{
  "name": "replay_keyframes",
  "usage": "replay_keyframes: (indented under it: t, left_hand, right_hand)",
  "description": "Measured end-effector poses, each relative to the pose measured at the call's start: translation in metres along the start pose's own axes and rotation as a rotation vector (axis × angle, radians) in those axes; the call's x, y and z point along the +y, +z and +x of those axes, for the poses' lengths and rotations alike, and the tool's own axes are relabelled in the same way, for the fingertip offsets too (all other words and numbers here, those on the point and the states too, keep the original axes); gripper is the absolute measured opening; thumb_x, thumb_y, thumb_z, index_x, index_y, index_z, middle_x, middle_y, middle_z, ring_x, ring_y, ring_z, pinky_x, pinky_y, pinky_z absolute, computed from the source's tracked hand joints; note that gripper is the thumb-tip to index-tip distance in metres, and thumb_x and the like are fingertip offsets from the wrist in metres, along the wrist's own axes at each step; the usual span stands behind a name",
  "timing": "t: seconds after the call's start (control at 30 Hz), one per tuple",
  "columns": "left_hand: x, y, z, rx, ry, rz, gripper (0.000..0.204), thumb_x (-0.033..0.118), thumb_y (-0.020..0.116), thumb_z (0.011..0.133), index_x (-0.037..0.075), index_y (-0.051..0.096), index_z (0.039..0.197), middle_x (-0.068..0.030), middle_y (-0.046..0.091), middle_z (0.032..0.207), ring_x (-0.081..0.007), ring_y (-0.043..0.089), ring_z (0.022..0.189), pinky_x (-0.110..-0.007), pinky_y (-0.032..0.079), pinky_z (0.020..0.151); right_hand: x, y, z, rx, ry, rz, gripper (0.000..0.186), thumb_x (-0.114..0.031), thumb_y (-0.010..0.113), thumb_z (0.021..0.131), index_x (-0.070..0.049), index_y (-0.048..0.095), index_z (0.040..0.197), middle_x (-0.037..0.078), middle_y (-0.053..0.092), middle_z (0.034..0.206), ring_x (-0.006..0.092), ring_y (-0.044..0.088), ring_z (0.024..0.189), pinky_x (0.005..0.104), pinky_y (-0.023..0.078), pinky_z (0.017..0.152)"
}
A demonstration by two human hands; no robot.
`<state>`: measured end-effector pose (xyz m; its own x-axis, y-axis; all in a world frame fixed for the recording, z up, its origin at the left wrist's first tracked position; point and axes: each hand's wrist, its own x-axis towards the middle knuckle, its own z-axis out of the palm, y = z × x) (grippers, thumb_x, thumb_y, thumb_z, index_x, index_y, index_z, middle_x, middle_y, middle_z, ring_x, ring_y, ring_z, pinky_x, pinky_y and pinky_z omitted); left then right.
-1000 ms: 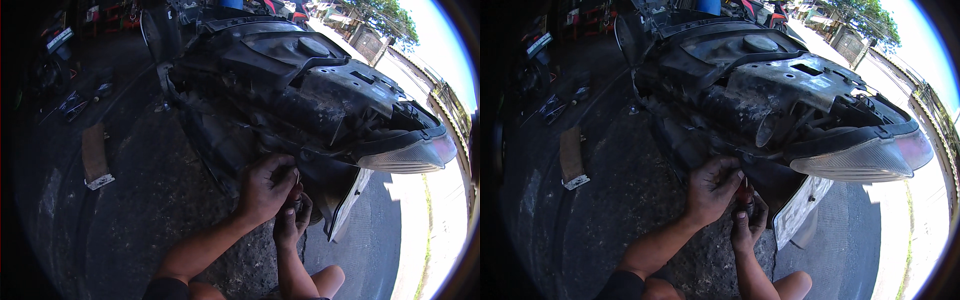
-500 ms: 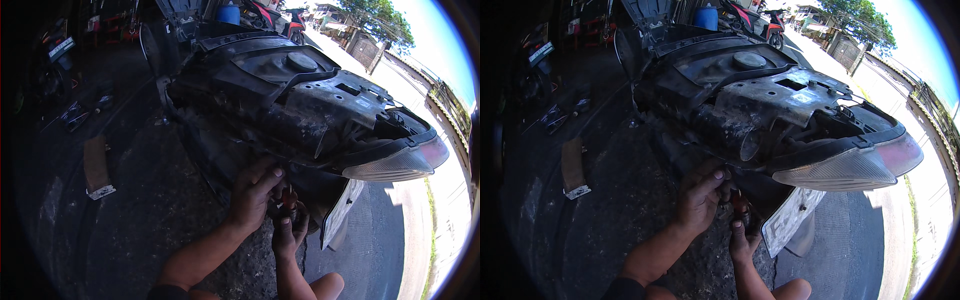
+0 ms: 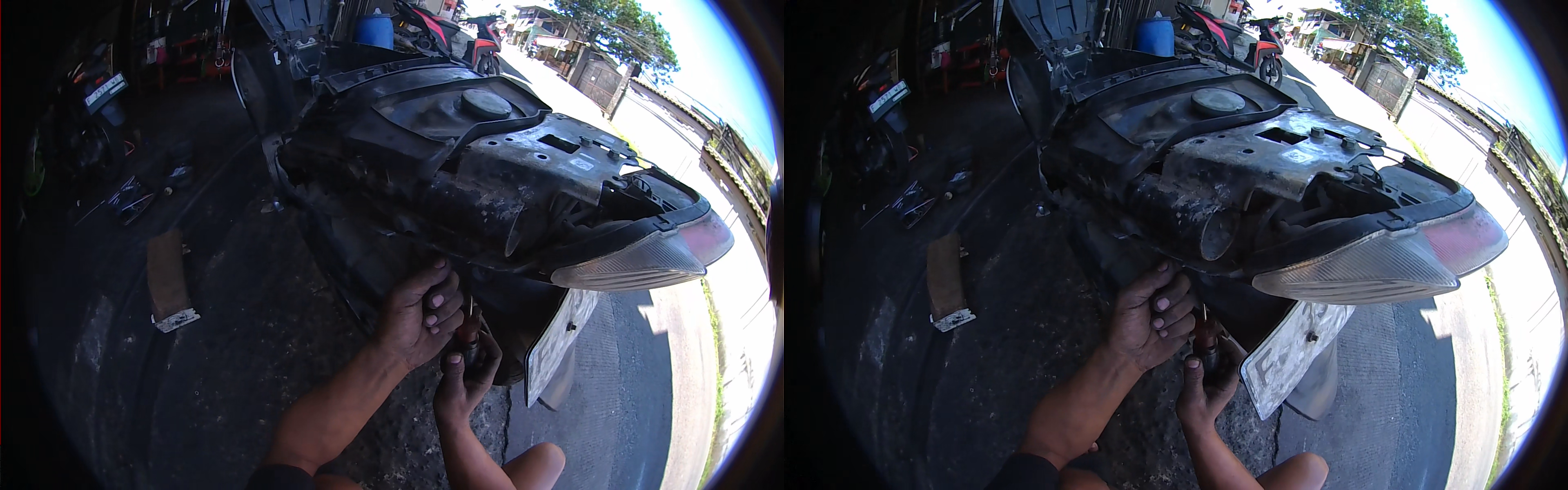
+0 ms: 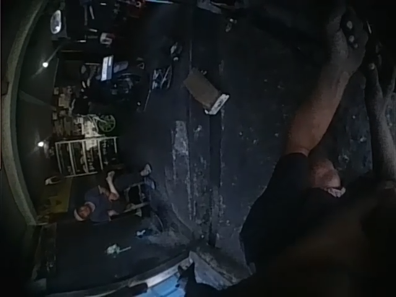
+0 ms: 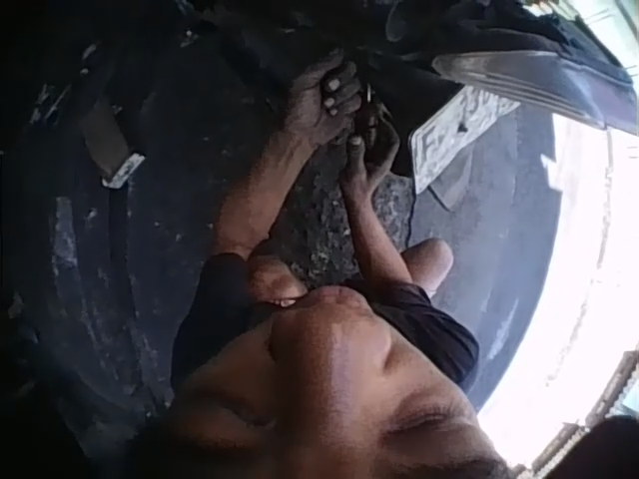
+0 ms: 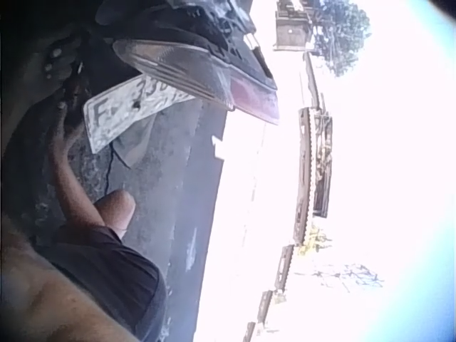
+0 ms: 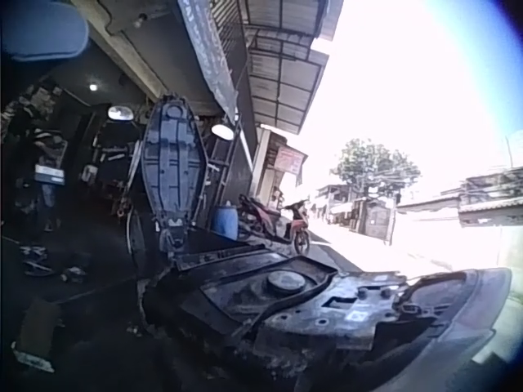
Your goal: The recorder is dismantling and repairing the rear tail light assembly of a motorcycle using a screwdriver.
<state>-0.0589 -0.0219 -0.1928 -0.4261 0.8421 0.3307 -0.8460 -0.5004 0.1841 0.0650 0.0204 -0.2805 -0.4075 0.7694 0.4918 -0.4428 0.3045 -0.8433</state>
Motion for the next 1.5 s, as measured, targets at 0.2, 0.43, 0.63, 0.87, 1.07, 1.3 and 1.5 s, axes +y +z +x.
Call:
replay_keyframes:
  t: [0.2, 0.43, 0.63, 0.87, 1.07, 1.3, 1.5]
  left_hand:
    - [-0.006, 0.012, -0.004, -0.063, 0.024, -0.242, 0.031, 0.024, 0.044, 0.106, 0.013, 0.047, 0.077, 0.0042, 0.042, 0.061, -0.0041, 0.037, 0.045, -0.019, 0.033, 0.044]
    - [-0.015, 0.012, -0.003, -0.044, 0.071, -0.235, 0.028, 0.024, 0.044, 0.106, 0.013, 0.047, 0.080, 0.0043, 0.042, 0.059, -0.0046, 0.038, 0.045, -0.019, 0.035, 0.045]
    - [-0.017, 0.003, -0.002, 0.014, 0.109, -0.144, 0.020, 0.023, 0.043, 0.107, 0.012, 0.054, 0.095, 0.0044, 0.045, 0.061, -0.0043, 0.041, 0.045, -0.019, 0.034, 0.042]
    - [-0.020, 0.004, 0.000, 0.046, 0.124, -0.073, 0.024, 0.024, 0.044, 0.107, 0.013, 0.055, 0.089, 0.0049, 0.046, 0.061, -0.0043, 0.042, 0.044, -0.019, 0.034, 0.042]
    - [-0.021, 0.004, 0.002, 0.068, 0.124, -0.003, 0.024, 0.025, 0.048, 0.106, 0.014, 0.057, 0.087, 0.0059, 0.045, 0.059, -0.0044, 0.040, 0.043, -0.019, 0.032, 0.041]
    - [-0.019, 0.005, 0.000, 0.109, 0.149, 0.059, 0.021, 0.024, 0.049, 0.105, 0.015, 0.060, 0.089, 0.0063, 0.046, 0.058, -0.0044, 0.040, 0.042, -0.020, 0.031, 0.041]
    - [-0.021, 0.009, 0.002, 0.149, 0.150, 0.071, 0.021, 0.024, 0.051, 0.105, 0.015, 0.059, 0.088, 0.0065, 0.047, 0.058, -0.0044, 0.040, 0.042, -0.020, 0.031, 0.041]
  right_hand:
    - [-0.004, -0.007, 0.006, -0.009, 0.036, 0.037, 0.057, -0.027, 0.072, 0.092, -0.002, 0.042, 0.133, 0.009, 0.054, 0.123, 0.0163, 0.051, 0.112, 0.0314, 0.042, 0.097]
    - [-0.011, -0.013, 0.008, -0.013, 0.042, -0.047, 0.056, -0.023, 0.073, 0.090, 0.002, 0.045, 0.131, 0.011, 0.054, 0.126, 0.0196, 0.052, 0.117, 0.0352, 0.040, 0.104]
    - [-0.009, -0.016, 0.007, 0.008, 0.051, -0.038, 0.057, -0.022, 0.074, 0.089, 0.002, 0.046, 0.133, 0.012, 0.055, 0.127, 0.0201, 0.053, 0.118, 0.0360, 0.040, 0.104]
    - [-0.020, -0.008, 0.011, -0.014, 0.066, 0.001, 0.056, -0.023, 0.074, 0.089, 0.002, 0.048, 0.131, 0.011, 0.056, 0.124, 0.0194, 0.053, 0.117, 0.0360, 0.041, 0.103]
    - [-0.018, -0.008, 0.010, -0.004, 0.074, 0.052, 0.056, -0.025, 0.074, 0.090, 0.002, 0.048, 0.132, 0.010, 0.056, 0.123, 0.0183, 0.053, 0.114, 0.0346, 0.041, 0.102]
    - [-0.018, -0.010, 0.009, -0.032, 0.098, 0.060, 0.056, -0.025, 0.074, 0.090, 0.002, 0.048, 0.132, 0.009, 0.056, 0.123, 0.0175, 0.054, 0.113, 0.0335, 0.043, 0.100]
    - [-0.011, -0.025, 0.009, -0.038, 0.144, 0.032, 0.055, -0.015, 0.072, 0.090, 0.002, 0.046, 0.136, 0.010, 0.057, 0.127, 0.0185, 0.055, 0.115, 0.0332, 0.044, 0.100]
